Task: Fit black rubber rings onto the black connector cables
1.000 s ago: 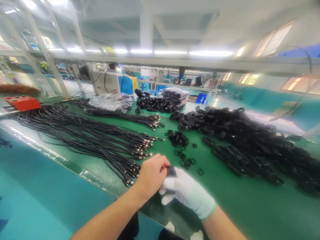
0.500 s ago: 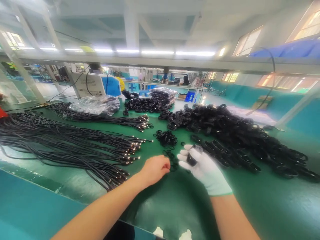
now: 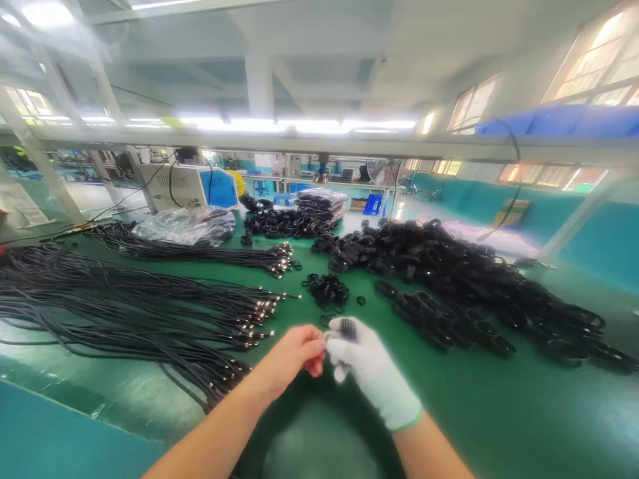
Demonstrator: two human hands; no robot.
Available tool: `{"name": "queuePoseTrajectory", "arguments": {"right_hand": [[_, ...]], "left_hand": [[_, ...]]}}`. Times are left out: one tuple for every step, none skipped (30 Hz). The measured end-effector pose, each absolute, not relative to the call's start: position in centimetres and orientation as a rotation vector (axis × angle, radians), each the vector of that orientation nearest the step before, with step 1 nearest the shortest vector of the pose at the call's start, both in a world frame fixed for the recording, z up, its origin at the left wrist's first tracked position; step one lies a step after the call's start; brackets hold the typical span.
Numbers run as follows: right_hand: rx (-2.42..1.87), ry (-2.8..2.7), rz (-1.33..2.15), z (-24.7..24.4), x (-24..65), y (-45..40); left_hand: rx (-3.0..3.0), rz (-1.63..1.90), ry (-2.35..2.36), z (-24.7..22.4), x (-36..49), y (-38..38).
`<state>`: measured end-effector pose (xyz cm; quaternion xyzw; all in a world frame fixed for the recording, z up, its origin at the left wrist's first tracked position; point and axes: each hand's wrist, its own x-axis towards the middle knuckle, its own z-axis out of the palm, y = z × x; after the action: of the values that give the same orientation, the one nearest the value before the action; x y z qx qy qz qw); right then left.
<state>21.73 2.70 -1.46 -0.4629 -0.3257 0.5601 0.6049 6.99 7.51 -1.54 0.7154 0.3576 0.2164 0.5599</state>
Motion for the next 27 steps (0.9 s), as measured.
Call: {"name": "queuePoseTrajectory", "arguments": {"right_hand": [[-1.07, -0.752, 1.296, -1.5, 21.1, 2.8], [-1.069, -0.743, 1.3, -1.6, 20.5, 2.8], [-1.063, -0.725, 1.308, -1.7, 20.2, 2.7], [-1.052, -0.704, 1.324, -1.8, 20.0, 2.7], [-1.035, -0.682, 1.347, -1.9, 20.0, 2.5], [-1.003, -0.671, 1.394, -2.0, 20.1, 2.3], [-0.943, -0.673, 1.479, -2.1, 20.3, 2.1], [-0.835, -0.681, 1.609, -2.2, 20.6, 1.9], [-0.701, -0.7, 1.737, -2.3, 20.9, 1.7], [-0.559, -0.731, 1.846, -2.3, 21.1, 1.5], [-0.432, -0.772, 1.913, -2.3, 21.3, 1.3], [-0.347, -0.827, 1.938, -2.2, 21.4, 1.1], [-0.32, -0.885, 1.925, -2.0, 21.5, 1.0], [-0.33, -0.937, 1.9, -1.8, 21.5, 0.9], [-0.371, -0.978, 1.879, -1.6, 21.5, 0.8], [-0.437, -1.006, 1.866, -1.3, 21.4, 0.8], [-0.511, -1.018, 1.846, -1.1, 21.4, 0.8], [-0.588, -1.027, 1.824, -0.9, 21.3, 0.8], [-0.66, -1.038, 1.792, -0.7, 21.3, 0.8], [-0.72, -1.053, 1.747, -0.6, 21.4, 0.9], [-0.781, -1.065, 1.689, -0.5, 21.4, 0.9], [-0.844, -1.074, 1.627, -0.4, 21.5, 1.0], [-0.911, -1.076, 1.565, -0.3, 21.6, 1.0], [-0.975, -1.07, 1.514, -0.2, 21.6, 1.1], [-1.032, -1.059, 1.483, -0.1, 21.6, 1.1], [-1.082, -1.055, 1.479, -0.1, 21.6, 1.1], [-1.127, -1.064, 1.494, -0.1, 21.6, 1.1]], "left_hand": [[1.653, 0.541, 0.855, -1.8, 7.2, 7.3], [1.627, 0.573, 0.876, -2.1, 7.3, 7.1], [1.611, 0.604, 0.902, -2.4, 7.4, 6.9], [1.601, 0.632, 0.929, -2.6, 7.4, 6.8], [1.585, 0.655, 0.949, -2.8, 7.4, 6.7], [1.553, 0.673, 0.952, -2.8, 7.2, 6.5], [1.495, 0.694, 0.926, -2.8, 6.9, 6.3], [1.407, 0.716, 0.873, -2.5, 6.6, 6.0], [1.299, 0.737, 0.795, -2.2, 6.1, 5.6], [1.192, 0.756, 0.705, -1.9, 5.6, 5.2], [1.104, 0.767, 0.61, -1.5, 5.1, 4.9], [1.05, 0.75, 0.521, -1.1, 4.7, 4.7], [1.047, 0.707, 0.457, -0.7, 4.3, 4.7], [1.1, 0.642, 0.428, -0.3, 3.9, 4.8], [1.208, 0.57, 0.439, 0.1, 3.6, 5.1], [1.361, 0.492, 0.486, 0.5, 3.3, 5.5], [1.542, 0.409, 0.559, 0.9, 3.1, 5.9], [1.734, 0.336, 0.641, 1.4, 2.9, 6.3], [1.912, 0.277, 0.704, 1.9, 2.7, 6.5], [2.056, 0.225, 0.74, 2.4, 2.5, 6.7], [2.157, 0.188, 0.763, 2.8, 2.4, 6.7], [2.217, 0.169, 0.782, 3.2, 2.3, 6.7], [2.249, 0.173, 0.807, 3.5, 2.2, 6.7], [2.259, 0.188, 0.839, 3.7, 2.2, 6.7], [2.251, 0.213, 0.874, 3.7, 2.3, 6.7], [2.238, 0.251, 0.903, 3.6, 2.3, 6.8], [2.222, 0.292, 0.914, 3.4, 2.4, 7.0]]}}
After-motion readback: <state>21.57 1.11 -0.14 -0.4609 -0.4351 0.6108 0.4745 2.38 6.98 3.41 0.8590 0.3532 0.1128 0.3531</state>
